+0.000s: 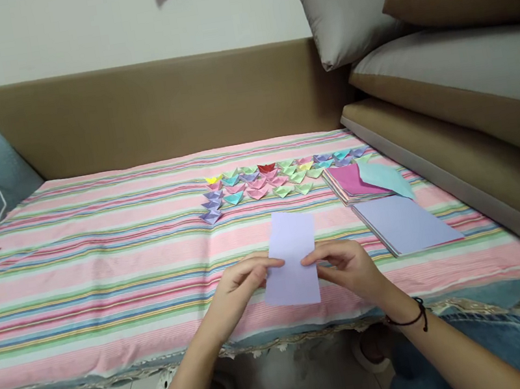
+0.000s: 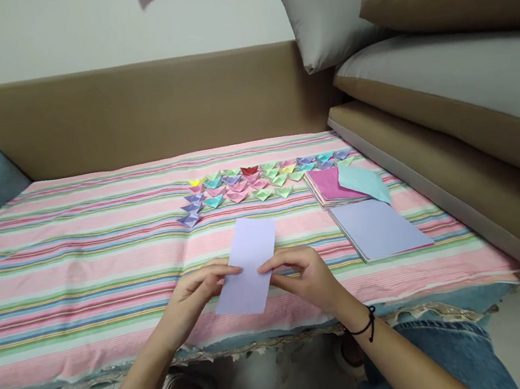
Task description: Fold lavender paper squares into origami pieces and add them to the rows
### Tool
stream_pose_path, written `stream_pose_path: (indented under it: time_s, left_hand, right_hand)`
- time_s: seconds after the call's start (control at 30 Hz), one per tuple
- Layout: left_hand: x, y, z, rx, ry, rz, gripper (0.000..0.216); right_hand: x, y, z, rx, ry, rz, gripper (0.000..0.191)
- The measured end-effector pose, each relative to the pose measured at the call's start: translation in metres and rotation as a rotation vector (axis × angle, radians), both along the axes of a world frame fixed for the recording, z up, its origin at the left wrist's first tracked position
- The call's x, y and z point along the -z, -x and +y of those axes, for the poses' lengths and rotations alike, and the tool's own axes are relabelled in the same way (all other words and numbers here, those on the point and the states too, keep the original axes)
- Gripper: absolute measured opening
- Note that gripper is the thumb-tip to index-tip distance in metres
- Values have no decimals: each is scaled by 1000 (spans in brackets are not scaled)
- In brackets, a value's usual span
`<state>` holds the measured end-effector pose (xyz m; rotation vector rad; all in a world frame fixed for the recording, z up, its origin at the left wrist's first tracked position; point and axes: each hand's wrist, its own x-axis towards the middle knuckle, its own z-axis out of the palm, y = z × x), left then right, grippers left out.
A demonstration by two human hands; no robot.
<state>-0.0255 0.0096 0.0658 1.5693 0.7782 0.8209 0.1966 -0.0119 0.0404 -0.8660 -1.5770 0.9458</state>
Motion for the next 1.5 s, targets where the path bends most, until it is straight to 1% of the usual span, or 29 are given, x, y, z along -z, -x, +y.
stream_pose_path:
  time_s: [0.07, 0.1, 0.17, 0.23, 0.33, 0.4, 0.43, 0.53, 0.6, 0.67, 0.73, 0.83, 0.9, 0.97, 1.07, 1.2, 1.27, 1.33, 1.43, 1.5]
  left_hand:
    - [2, -3, 0, -49, 15, -5, 20]
    - [5, -5, 0, -97, 26, -21, 21]
    - [11, -9, -1, -241, 65, -77, 24]
    - [16, -13, -2, -325, 169, -148, 33]
    - [18, -17, -4, -354, 260, -210, 47]
    - [17, -16, -5, -314, 263, -231, 48]
    - [15, -15, -5, -273, 260, -241, 48]
    - [9, -8, -3, -71, 265, -248, 53]
    - [6, -3, -2, 57, 277, -214, 55]
    - [4, 1, -1, 82, 267, -178, 54]
    - [3, 1, -1, 16, 240, -162, 47]
    - [2, -2, -2, -129, 195, -173, 36]
    - [2, -5, -3, -215, 174, -200, 35]
    - [2, -7, -3, -274, 175, -237, 35]
    - [2, -8, -4, -334, 180, -255, 35]
    - [3, -10, -6, -392, 140, -208, 36]
    - [3, -12, -7, -398, 112, -189, 36]
    - [5, -13, -9, -412, 82, -153, 35]
    - [10, -16, -10, -471, 56, -85, 33]
    - [15, -17, -10, -511, 65, -64, 32]
  right_hand:
    - [0, 0, 0, -31, -10, -26, 16]
    - [1, 1, -1, -25, -14, -37, 20]
    - [3, 3, -1, 8, -47, -87, 29]
    - [5, 7, -2, 40, -127, -169, 35]
    - [7, 12, -2, 68, -244, -241, 34]
    - [6, 13, -2, 79, -263, -217, 29]
    - [5, 12, -2, 74, -253, -194, 27]
    - [1, 7, 0, 23, -172, -122, 20]
    - [-1, 4, 0, -10, -106, -73, 17]
    - [-2, 2, 0, -35, -59, -26, 16]
    - [-2, 1, -1, -50, -34, 0, 17]
    - [-2, 3, -1, -29, -35, 2, 22]
    - [-1, 4, -1, 19, -55, -5, 23]
    - [0, 5, -1, 94, -70, -8, 18]
    - [1, 7, -1, 213, -74, -12, 8]
    - [-1, 10, -2, 234, -109, -19, 18]
    - [-1, 11, -2, 252, -113, -14, 15]
    - [-1, 12, -3, 288, -92, -5, 9]
    - [2, 14, -4, 316, -38, 25, 2]
    - [5, 16, -4, 313, 25, 65, 4]
